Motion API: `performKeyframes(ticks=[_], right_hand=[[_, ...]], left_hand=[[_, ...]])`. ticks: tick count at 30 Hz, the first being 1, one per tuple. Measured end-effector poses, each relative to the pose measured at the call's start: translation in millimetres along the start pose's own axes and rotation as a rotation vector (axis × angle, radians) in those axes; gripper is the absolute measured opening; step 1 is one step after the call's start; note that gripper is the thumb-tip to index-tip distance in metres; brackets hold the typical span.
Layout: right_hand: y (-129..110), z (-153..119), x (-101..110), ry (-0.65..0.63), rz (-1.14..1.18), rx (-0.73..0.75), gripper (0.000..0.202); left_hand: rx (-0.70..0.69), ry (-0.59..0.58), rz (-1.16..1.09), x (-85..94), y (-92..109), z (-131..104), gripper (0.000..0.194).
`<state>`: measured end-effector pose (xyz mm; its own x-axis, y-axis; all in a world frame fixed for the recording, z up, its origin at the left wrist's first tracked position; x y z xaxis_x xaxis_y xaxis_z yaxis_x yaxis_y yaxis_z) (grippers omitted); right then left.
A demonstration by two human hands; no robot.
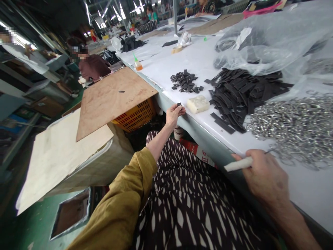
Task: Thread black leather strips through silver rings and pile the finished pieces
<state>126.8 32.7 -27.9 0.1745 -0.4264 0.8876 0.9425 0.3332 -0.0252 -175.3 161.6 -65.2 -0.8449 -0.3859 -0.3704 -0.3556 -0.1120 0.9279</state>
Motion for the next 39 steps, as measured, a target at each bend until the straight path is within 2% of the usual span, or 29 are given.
performKeyframes(ticks=[14, 22, 39], right_hand=[[-2.7, 1.0, 1.6, 0.035, -0.027, 0.035, 0.036], [-4.4, 1.1, 6.5, 0.111, -0.031, 0.045, 0.043], [-3.7, 1.6, 6.3, 0.062, -0.031, 0.036, 0.03]], left_hand=[[-0.011, 0.021, 0.006, 1.9, -3.2, 2.3, 0.006], [-0.023, -0.009, -0.002, -0.5, -0.6, 1.0, 0.006], [0.016, -0.004, -0.084, 0.8, -3.2, 0.0, 0.007]])
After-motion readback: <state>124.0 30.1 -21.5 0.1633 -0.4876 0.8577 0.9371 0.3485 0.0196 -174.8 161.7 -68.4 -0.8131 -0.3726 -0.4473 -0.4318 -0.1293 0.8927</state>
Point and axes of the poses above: each hand's wrist, its own z-axis towards the middle knuckle, its own x-axis out of the back of the hand, y = z × x, the point moved 8 cm from there along z, towards the middle knuckle, and after that the axes turned 5 degrees about -z, right-handed, at the moved point
